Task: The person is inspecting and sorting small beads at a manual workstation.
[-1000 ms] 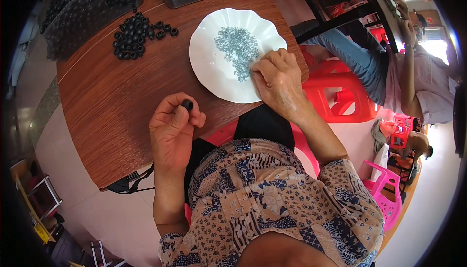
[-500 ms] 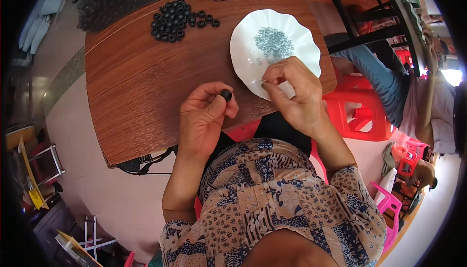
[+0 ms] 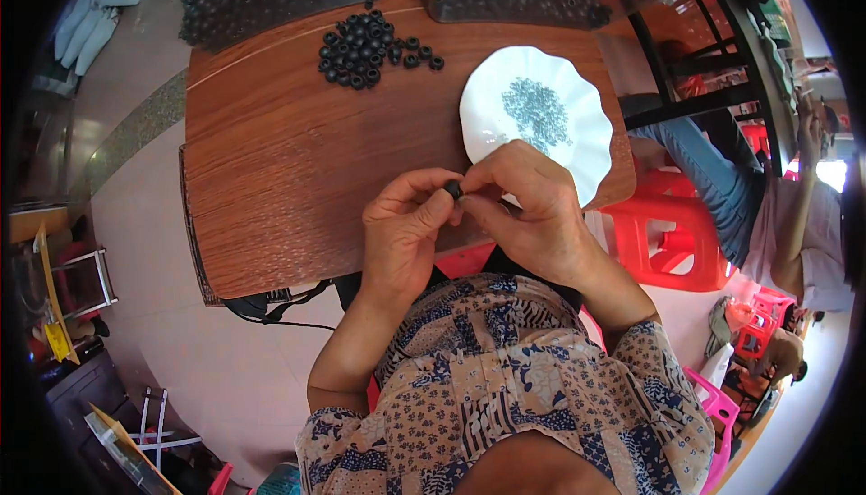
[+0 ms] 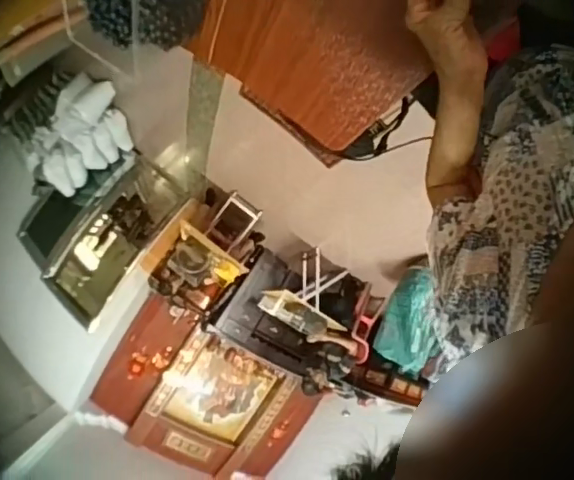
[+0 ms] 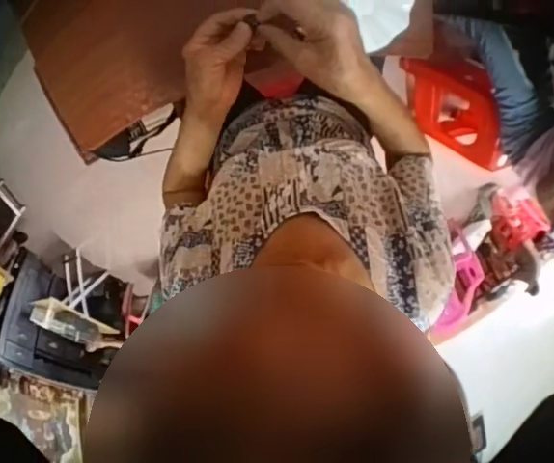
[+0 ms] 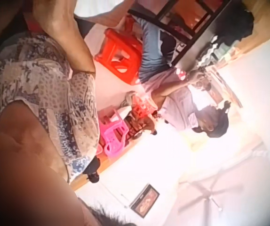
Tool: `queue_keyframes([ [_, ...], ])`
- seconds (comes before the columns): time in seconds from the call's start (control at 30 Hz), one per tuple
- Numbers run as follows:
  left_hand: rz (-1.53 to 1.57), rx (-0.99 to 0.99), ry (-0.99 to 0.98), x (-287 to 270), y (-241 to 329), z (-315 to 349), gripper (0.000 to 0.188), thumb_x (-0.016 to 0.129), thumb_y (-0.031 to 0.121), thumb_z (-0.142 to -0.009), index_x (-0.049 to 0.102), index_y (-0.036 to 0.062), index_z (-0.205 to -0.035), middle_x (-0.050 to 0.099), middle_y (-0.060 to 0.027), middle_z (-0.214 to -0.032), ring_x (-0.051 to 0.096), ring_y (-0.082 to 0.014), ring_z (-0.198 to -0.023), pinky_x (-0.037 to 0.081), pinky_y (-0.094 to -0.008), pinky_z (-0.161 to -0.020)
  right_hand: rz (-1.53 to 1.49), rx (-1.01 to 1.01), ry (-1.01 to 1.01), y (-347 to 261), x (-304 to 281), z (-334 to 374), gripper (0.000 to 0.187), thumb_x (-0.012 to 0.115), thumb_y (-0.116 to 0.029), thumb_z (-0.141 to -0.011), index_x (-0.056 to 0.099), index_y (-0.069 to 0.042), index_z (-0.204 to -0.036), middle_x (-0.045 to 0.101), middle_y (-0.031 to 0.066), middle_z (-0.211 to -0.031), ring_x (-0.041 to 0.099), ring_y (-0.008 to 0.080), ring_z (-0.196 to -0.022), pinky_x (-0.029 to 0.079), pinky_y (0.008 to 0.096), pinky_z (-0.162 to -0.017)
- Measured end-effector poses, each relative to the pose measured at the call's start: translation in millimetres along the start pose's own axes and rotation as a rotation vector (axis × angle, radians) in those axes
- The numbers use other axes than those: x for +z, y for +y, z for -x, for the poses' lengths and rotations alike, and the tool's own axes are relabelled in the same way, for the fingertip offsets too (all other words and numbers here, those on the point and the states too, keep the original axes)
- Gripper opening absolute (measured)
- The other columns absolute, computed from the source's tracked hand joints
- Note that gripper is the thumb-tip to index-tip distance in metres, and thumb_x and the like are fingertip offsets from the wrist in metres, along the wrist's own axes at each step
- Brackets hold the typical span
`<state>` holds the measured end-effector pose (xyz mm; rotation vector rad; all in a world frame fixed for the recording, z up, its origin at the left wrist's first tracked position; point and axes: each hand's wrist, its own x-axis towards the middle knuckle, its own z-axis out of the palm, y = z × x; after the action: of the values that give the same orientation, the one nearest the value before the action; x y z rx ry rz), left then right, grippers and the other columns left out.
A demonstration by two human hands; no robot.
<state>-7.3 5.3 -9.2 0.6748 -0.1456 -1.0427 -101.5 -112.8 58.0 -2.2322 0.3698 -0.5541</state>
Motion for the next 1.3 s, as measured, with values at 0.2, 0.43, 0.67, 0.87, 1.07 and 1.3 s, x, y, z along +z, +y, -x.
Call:
queue_keyframes([
  [0.2,-0.044,0.042,-0.025,-7.9,-2.2,-1.1,0.02,0.063,0.004,-0.085,0.061,-0.004,-0.103,0.064,-0.0107,-0.095,0.059,-0.0162,-0.083,0.048,-0.0278,-0.078,-0.132,0.216,-0.08,1.5,-2.9,-6.6,0.018,0.074,0.003,-0.069,0.061,0.0,-0.081,0.06,0.0045,-0.076,0.057,0.0118,-0.067,0.046,0.0247,-0.059],
  [0.43,0.044,-0.033,-0.04,-7.4,0.7,0.2,0.022,0.068,0.003,-0.081,0.063,-0.0027,-0.102,0.065,-0.008,-0.09,0.059,-0.0128,-0.077,0.049,-0.0248,-0.072,-0.428,0.436,-0.219,2.1,-8.8,-17.0,0.016,0.074,0.004,-0.071,0.059,-0.001,-0.076,0.062,0.0013,-0.07,0.057,0.0088,-0.062,0.046,0.0228,-0.056],
  [0.67,0.036,0.025,-0.18,-14.6,20.3,-7.1,0.021,0.065,0.004,-0.083,0.061,-0.0033,-0.103,0.064,-0.0081,-0.089,0.059,-0.0138,-0.076,0.048,-0.0253,-0.071,-0.765,0.537,-0.322,2.6,-3.3,-36.4,0.013,0.069,0.002,-0.077,0.057,0.0,-0.073,0.063,0.0068,-0.071,0.064,0.0137,-0.066,0.049,0.0221,-0.06],
  [0.87,0.122,0.093,-0.165,-21.3,37.1,-16.5,0.017,0.06,0.004,-0.087,0.059,-0.0024,-0.102,0.063,-0.0095,-0.087,0.059,-0.0159,-0.074,0.047,-0.0276,-0.07,-0.358,0.306,-0.244,-3.2,5.4,-74.4,0.004,0.065,-0.001,-0.081,0.062,0.002,-0.083,0.064,0.0087,-0.075,0.063,0.0161,-0.074,0.048,0.0279,-0.064],
  [1.07,0.127,0.108,-0.076,-29.7,52.4,-23.7,0.014,0.06,0.006,-0.088,0.059,-0.0011,-0.1,0.063,-0.0106,-0.089,0.058,-0.0158,-0.073,0.046,-0.0282,-0.069,0.361,-0.304,0.059,49.7,52.5,-156.1,0.027,0.057,0.005,-0.073,0.063,-0.002,-0.098,0.065,0.0153,-0.096,0.059,0.0302,-0.079,0.046,0.036,-0.07],
  [1.3,-0.241,0.384,0.212,-36.9,90.1,-44.3,0.015,0.057,0.011,-0.09,0.058,0.0008,-0.101,0.064,-0.0125,-0.104,0.06,-0.0177,-0.094,0.044,-0.0288,-0.079,0.745,-0.427,-0.028,67.7,78.8,-177.5,0.037,0.057,0.001,-0.072,0.058,-0.004,-0.108,0.059,0.0127,-0.111,0.053,0.0308,-0.095,0.039,0.0407,-0.081],
])
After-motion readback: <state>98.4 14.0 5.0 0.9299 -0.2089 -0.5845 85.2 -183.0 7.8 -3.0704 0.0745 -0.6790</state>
